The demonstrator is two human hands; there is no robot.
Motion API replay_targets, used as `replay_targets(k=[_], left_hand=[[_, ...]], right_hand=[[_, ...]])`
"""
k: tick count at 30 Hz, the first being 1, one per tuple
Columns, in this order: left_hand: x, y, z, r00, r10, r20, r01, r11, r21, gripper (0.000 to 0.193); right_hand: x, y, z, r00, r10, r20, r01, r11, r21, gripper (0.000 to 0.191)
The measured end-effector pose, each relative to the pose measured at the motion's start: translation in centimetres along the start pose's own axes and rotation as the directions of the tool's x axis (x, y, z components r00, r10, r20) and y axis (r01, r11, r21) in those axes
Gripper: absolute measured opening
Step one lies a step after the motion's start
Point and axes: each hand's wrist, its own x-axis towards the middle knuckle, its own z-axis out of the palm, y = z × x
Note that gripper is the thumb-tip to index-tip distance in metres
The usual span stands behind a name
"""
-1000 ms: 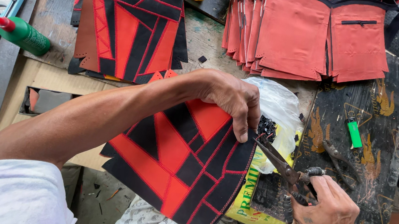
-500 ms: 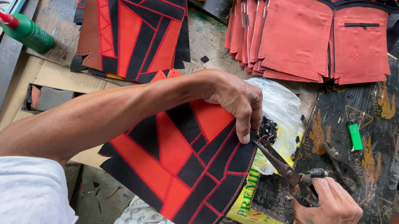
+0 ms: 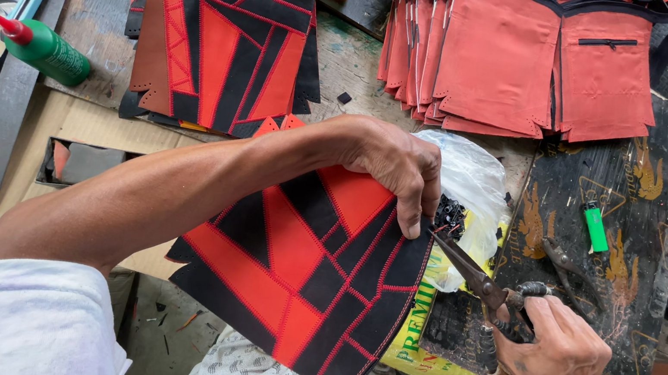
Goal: The person holds a colorful patchwork pouch and uses scissors to trim excess material along the zipper edge, working the pouch around to cut along its sides. They set the finished pouch on a stack of completed pouches and pick up another pouch to trim.
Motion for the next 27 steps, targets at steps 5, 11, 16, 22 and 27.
replay_targets(k=[5,11,16,22,27], left_hand=[[-0.1,-0.2,0.0,1.0,0.014,-0.006,-0.014,1.0,0.021,0.043],[-0.1,-0.4,-0.1,0.999,0.031,-0.008,-0.031,0.999,0.005,0.044],[-0.1,-0.7,-0.1,0.998,0.057,-0.015,-0.057,0.998,0.028,0.045],[-2.2,1.9,-0.3,0.985,0.128,-0.117,-0.098,0.968,0.23,0.036],[-6.5,4.4,4.2,0.793,0.49,-0.363,-0.079,0.673,0.736,0.025]], right_hand=[[0.0,0.0,0.1,1.0,-0.018,-0.023,0.017,0.999,-0.036,0.028],[-0.1,0.1,0.3,0.999,-0.026,-0.036,0.023,0.998,-0.066,0.028],[-0.4,0.6,0.8,0.997,-0.054,-0.058,0.05,0.997,-0.065,0.029],[-0.4,0.2,-0.4,0.908,0.412,0.072,-0.411,0.851,0.328,0.032],[0.2,-0.7,-2.8,0.85,0.491,0.192,-0.527,0.803,0.279,0.033]])
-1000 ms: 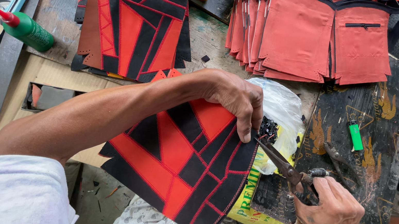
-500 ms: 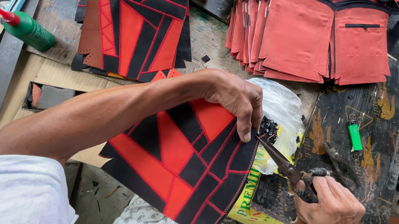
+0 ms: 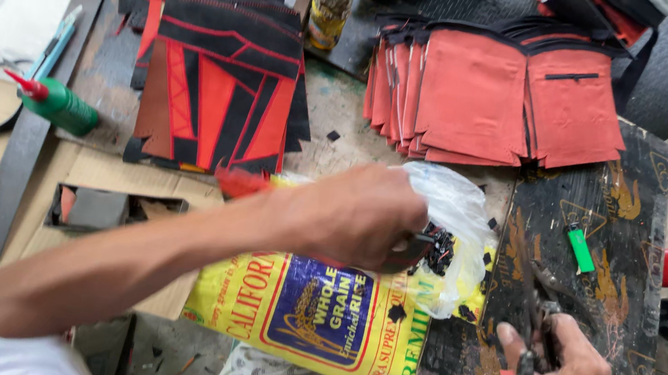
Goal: The person holds a colorful patchwork pouch and uses scissors to trim excess material along the zipper edge, working the pouch around to cut along its sides. They set the finished pouch on a stack of completed pouches and pick up another pouch to trim.
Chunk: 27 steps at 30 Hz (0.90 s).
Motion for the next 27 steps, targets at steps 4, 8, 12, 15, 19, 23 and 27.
replay_targets(k=[4,8,12,15,19,23,27], left_hand=[[-1.7,1.8,1.0,0.943,0.267,-0.197,-0.195,0.926,0.323,0.017],[-1.4,1.0,2.0,0.88,0.442,-0.172,-0.282,0.779,0.561,0.019],[-1.1,0.6,2.9,0.858,0.505,-0.093,-0.329,0.68,0.655,0.019],[-0.9,0.6,3.4,0.873,0.487,-0.017,-0.35,0.651,0.674,0.02],[-0.8,0.7,3.8,0.882,0.472,-0.014,-0.355,0.682,0.64,0.019],[-0.7,0.7,3.9,0.886,0.463,-0.024,-0.353,0.707,0.614,0.021],[-0.6,0.8,4.1,0.894,0.449,-0.012,-0.35,0.713,0.607,0.023]], right_hand=[[-1.0,-0.6,-0.7,0.99,-0.105,-0.095,0.093,0.989,-0.119,0.036],[-1.1,0.1,-0.8,0.907,-0.383,-0.174,0.339,0.91,-0.238,0.032],[-1.0,1.1,-0.7,0.859,-0.465,-0.214,0.388,0.865,-0.319,0.036],[-1.0,1.3,-0.6,0.871,-0.45,-0.198,0.367,0.863,-0.346,0.033],[-0.9,1.1,-0.4,0.893,-0.419,-0.162,0.343,0.869,-0.357,0.031],[-0.8,0.6,-0.3,0.86,-0.479,-0.178,0.396,0.845,-0.36,0.03],[-0.7,0.1,-0.3,0.867,-0.472,-0.158,0.388,0.839,-0.381,0.028]])
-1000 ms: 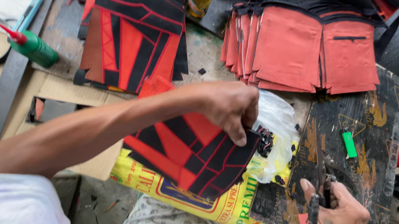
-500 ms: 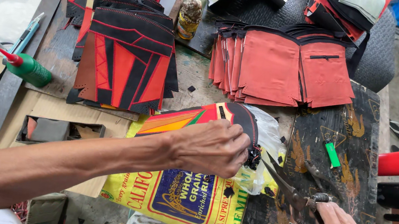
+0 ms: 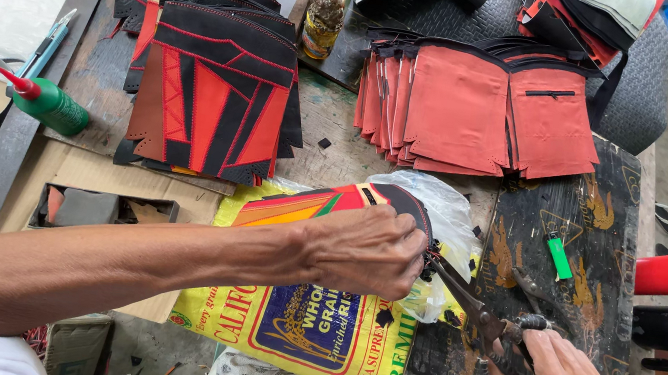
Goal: The person holds a colorful patchwork pouch and uses scissors to trim excess material along the zipper edge, working the pouch around to cut along its sides. They set the finished pouch on a stack of completed pouches and pick up another pouch to trim.
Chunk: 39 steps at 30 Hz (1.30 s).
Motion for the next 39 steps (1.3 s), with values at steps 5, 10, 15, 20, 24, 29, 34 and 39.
replay_targets(k=[5,10,15,20,24,29,34,39], left_hand=[[0.1,0.1,0.2,1.0,-0.01,0.008,0.01,1.0,-0.021,0.024],[0.1,0.1,0.3,0.999,-0.015,0.035,0.017,0.999,-0.047,0.024],[0.2,0.1,0.4,0.998,-0.029,0.047,0.033,0.997,-0.07,0.023],[0.2,0.0,0.4,0.997,-0.034,0.066,0.039,0.997,-0.073,0.024],[-0.1,0.1,0.8,0.995,-0.047,0.084,0.055,0.994,-0.093,0.024],[-0.8,-0.6,0.8,0.996,-0.091,0.012,0.092,0.987,-0.132,0.021],[-4.3,-4.1,-1.7,0.858,-0.514,-0.009,0.457,0.77,-0.444,0.018],[-7.0,-6.3,-3.9,0.693,-0.721,0.02,0.576,0.536,-0.618,0.016]], right_hand=[[0.3,-0.3,0.0,0.999,-0.036,-0.023,0.036,0.999,-0.003,0.024],[0.4,-0.3,-0.2,0.999,-0.04,0.001,0.04,0.999,-0.03,0.024],[0.6,-0.4,-0.3,0.998,-0.066,-0.013,0.065,0.995,-0.078,0.025],[0.4,-0.2,-0.2,0.996,-0.086,-0.009,0.084,0.99,-0.112,0.026],[0.1,0.6,0.4,0.998,-0.049,0.047,0.055,0.99,-0.128,0.028],[-1.0,3.7,2.2,0.885,0.418,0.206,-0.436,0.899,0.05,0.039],[-4.9,9.2,7.9,0.75,0.604,0.268,-0.64,0.765,0.068,0.052],[-9.7,14.3,18.2,0.815,0.579,0.024,-0.573,0.811,-0.12,0.075]])
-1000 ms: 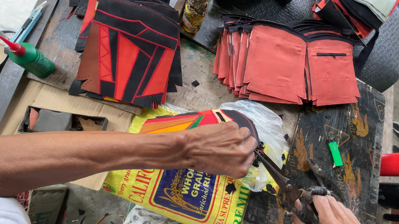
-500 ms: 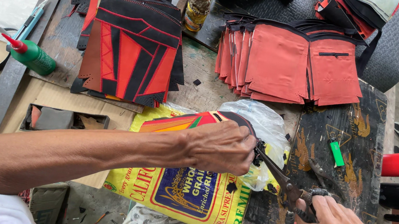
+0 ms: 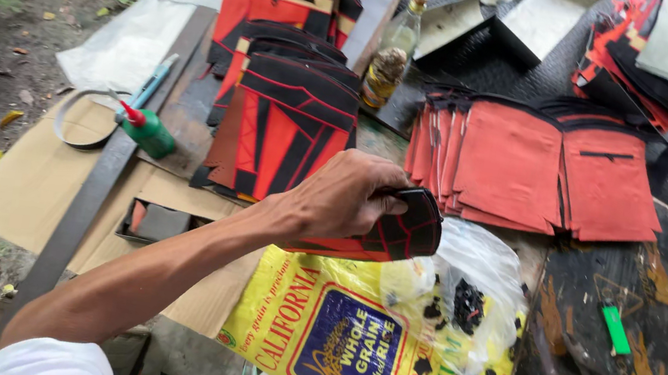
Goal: The person holds a colorful patchwork pouch and uses scissors to trim excess material along the zipper edge, working the pouch around to cut along its sides. They set the finished pouch on a stack of completed pouches and pick up another pouch to trim.
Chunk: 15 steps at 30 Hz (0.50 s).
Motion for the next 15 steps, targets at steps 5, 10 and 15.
replay_targets(k=[5,10,15], left_hand=[[1.1,-2.6,-2.6,0.989,-0.11,-0.098,0.088,0.976,-0.199,0.016],[2.4,-6.1,-1.4,0.909,-0.413,-0.061,0.201,0.56,-0.803,0.014],[3.9,-7.8,4.1,0.859,-0.511,-0.022,0.144,0.283,-0.948,0.012]], right_hand=[[2.9,1.1,1.2,0.988,-0.023,0.151,-0.001,0.987,0.158,0.076],[3.6,-10.0,-7.3,0.915,-0.32,0.245,-0.137,0.324,0.936,0.071],[7.3,-23.9,-13.5,0.535,-0.814,0.227,-0.802,-0.404,0.439,0.074]])
